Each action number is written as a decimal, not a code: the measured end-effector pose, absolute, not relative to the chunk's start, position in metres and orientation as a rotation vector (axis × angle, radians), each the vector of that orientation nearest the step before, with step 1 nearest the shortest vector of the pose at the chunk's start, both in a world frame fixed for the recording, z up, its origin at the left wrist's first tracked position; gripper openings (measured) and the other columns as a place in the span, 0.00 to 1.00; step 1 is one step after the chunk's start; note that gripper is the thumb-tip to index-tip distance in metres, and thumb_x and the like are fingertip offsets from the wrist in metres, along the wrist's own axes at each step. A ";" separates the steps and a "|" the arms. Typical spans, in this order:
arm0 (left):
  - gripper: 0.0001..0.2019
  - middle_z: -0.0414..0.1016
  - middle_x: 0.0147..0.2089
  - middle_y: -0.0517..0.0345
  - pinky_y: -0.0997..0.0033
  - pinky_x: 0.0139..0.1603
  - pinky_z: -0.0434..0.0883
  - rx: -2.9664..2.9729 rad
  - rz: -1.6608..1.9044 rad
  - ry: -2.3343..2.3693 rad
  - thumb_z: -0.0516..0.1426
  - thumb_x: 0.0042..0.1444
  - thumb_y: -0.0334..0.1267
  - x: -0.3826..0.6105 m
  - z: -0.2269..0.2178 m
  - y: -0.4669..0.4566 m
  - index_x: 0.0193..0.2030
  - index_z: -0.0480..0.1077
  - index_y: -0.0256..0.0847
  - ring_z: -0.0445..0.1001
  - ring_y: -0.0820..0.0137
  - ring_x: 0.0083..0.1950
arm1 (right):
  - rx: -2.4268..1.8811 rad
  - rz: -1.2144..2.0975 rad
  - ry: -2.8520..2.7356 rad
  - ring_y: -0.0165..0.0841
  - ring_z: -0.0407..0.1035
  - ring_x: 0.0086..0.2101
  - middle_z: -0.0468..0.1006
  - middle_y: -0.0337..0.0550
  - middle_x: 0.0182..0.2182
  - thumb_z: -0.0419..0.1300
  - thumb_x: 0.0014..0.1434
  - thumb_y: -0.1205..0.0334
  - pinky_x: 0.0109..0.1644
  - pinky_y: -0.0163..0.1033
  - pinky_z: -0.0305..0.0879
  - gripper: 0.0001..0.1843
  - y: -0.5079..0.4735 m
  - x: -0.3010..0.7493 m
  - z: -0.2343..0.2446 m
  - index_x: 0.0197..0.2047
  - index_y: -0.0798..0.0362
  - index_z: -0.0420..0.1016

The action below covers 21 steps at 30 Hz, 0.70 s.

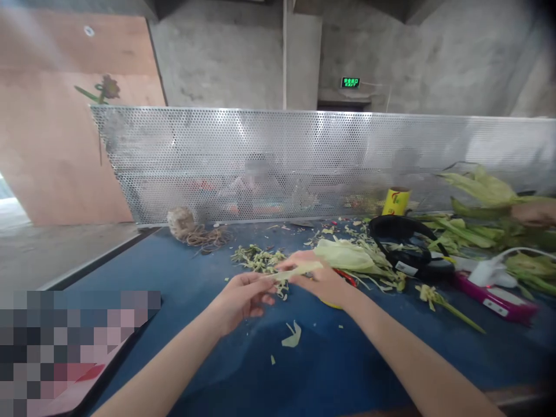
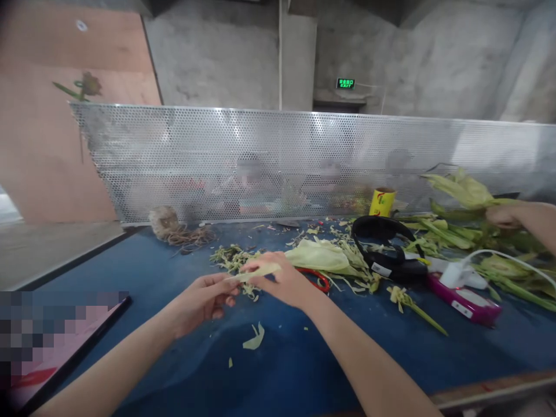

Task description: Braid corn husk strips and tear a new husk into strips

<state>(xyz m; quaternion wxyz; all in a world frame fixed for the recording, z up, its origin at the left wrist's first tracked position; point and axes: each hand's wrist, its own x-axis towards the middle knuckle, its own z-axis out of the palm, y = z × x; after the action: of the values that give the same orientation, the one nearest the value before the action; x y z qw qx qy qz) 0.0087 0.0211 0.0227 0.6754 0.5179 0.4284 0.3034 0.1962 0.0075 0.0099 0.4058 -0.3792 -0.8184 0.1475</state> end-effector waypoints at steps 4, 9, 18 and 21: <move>0.11 0.71 0.26 0.60 0.82 0.22 0.63 1.157 0.684 0.963 0.63 0.41 0.41 0.004 0.021 0.024 0.27 0.70 0.35 0.69 0.78 0.25 | -0.996 0.874 -1.670 0.33 0.69 0.28 0.76 0.42 0.24 0.54 0.54 0.52 0.36 0.38 0.63 0.15 0.012 0.201 0.006 0.28 0.53 0.75; 0.12 0.73 0.32 0.55 0.81 0.23 0.65 1.182 0.674 0.982 0.61 0.45 0.42 0.001 0.022 0.023 0.32 0.70 0.35 0.71 0.76 0.30 | -0.977 0.961 -1.585 0.28 0.64 0.22 0.74 0.39 0.23 0.55 0.52 0.52 0.28 0.34 0.61 0.13 0.023 0.206 0.003 0.32 0.51 0.76; 0.22 0.70 0.50 0.51 0.63 0.49 0.64 1.918 0.870 0.978 0.59 0.45 0.46 0.009 0.022 0.016 0.47 0.68 0.41 0.66 0.60 0.52 | -1.057 0.988 -1.495 0.24 0.52 0.16 0.61 0.34 0.12 0.58 0.48 0.49 0.21 0.31 0.49 0.18 0.028 0.203 -0.001 0.24 0.56 0.77; 0.17 0.75 0.41 0.51 0.65 0.44 0.67 1.931 0.762 0.929 0.57 0.47 0.46 0.013 0.018 0.016 0.42 0.71 0.38 0.72 0.62 0.43 | -1.027 1.040 -1.494 0.24 0.53 0.17 0.60 0.34 0.13 0.57 0.49 0.48 0.22 0.32 0.51 0.19 0.028 0.202 -0.001 0.28 0.57 0.78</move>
<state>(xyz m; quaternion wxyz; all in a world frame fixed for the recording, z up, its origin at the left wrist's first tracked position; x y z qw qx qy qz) 0.0131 0.0158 0.0179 0.4202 0.7705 0.3705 0.3041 0.2016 0.0279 -0.0014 0.5022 -0.4249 -0.6182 0.4303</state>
